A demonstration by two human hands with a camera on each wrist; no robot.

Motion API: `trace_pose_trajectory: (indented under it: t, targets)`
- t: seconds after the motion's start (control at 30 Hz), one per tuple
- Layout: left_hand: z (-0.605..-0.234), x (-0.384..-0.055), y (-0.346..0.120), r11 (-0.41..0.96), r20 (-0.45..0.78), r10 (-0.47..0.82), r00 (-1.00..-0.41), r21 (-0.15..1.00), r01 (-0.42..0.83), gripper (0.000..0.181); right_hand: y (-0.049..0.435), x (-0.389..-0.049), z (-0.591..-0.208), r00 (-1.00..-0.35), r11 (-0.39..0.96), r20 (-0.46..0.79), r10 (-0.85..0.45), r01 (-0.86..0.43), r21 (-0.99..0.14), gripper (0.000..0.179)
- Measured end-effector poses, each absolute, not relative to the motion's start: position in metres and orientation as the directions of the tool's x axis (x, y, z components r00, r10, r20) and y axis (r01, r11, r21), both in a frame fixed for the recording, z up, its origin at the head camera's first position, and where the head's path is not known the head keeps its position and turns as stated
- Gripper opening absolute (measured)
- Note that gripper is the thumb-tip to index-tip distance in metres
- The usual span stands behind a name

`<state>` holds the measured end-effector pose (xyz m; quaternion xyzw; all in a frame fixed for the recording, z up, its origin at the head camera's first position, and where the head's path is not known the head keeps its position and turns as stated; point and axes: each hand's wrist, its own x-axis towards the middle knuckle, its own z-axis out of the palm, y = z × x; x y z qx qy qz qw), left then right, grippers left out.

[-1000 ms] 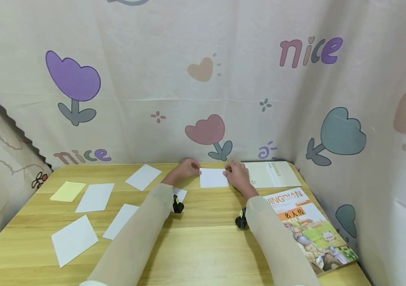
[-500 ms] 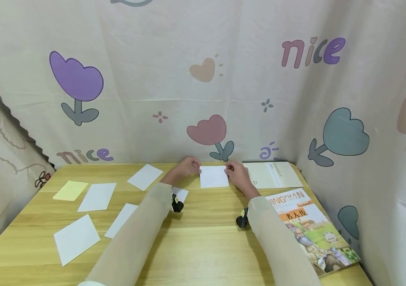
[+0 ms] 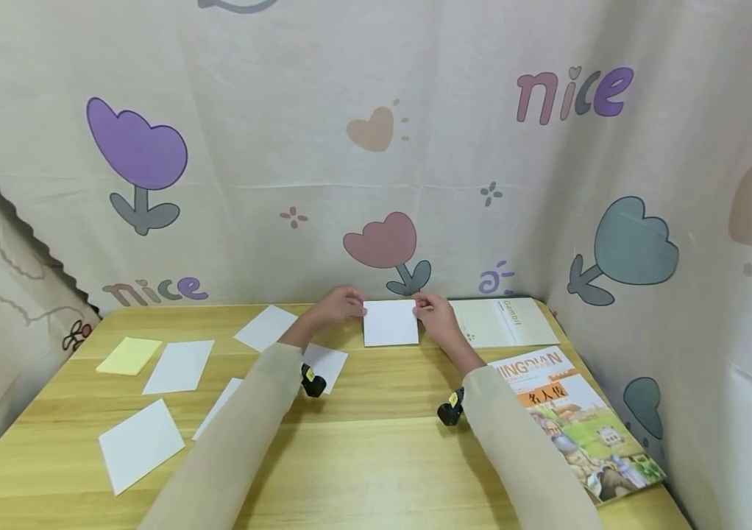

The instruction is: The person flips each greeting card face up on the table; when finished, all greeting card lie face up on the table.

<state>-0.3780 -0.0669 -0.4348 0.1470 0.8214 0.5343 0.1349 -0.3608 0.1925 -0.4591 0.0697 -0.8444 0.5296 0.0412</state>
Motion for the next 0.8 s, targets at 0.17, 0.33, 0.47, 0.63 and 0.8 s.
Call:
trace_pose_trajectory:
  t: [0.17,0.33,0.47,0.63,0.8]
  targets:
    - [-0.420,-0.368,-0.081,0.328,-0.040,0.400,-0.916,0.939,0.102,0.037,0.183,-0.348,-0.441,-0.982,0.319,0.148,-0.114,-0.177,-0.931,0.036]
    - [-0.408,-0.352,-0.097,0.273,-0.015,0.414,-0.910,0.956,0.108,0.032,0.172,-0.329,-0.423,-0.977,0.258,0.165,-0.133,-0.195,-0.946,0.036]
    - [-0.399,-0.330,-0.109,0.254,0.018,0.413,-0.911,0.958,0.134,0.028,0.164,-0.312,-0.413,-0.972,0.241,0.188,-0.142,-0.218,-0.946,0.034]
    - [-0.388,-0.300,-0.119,0.241,0.059,0.399,-0.915,0.956,0.166,0.025,0.156,-0.286,-0.405,-0.968,0.205,0.200,-0.149,-0.228,-0.952,0.032]
    - [-0.383,-0.272,-0.125,0.221,0.079,0.383,-0.920,0.960,0.174,0.028,0.152,-0.260,-0.400,-0.964,0.188,0.201,-0.173,-0.233,-0.954,0.034]
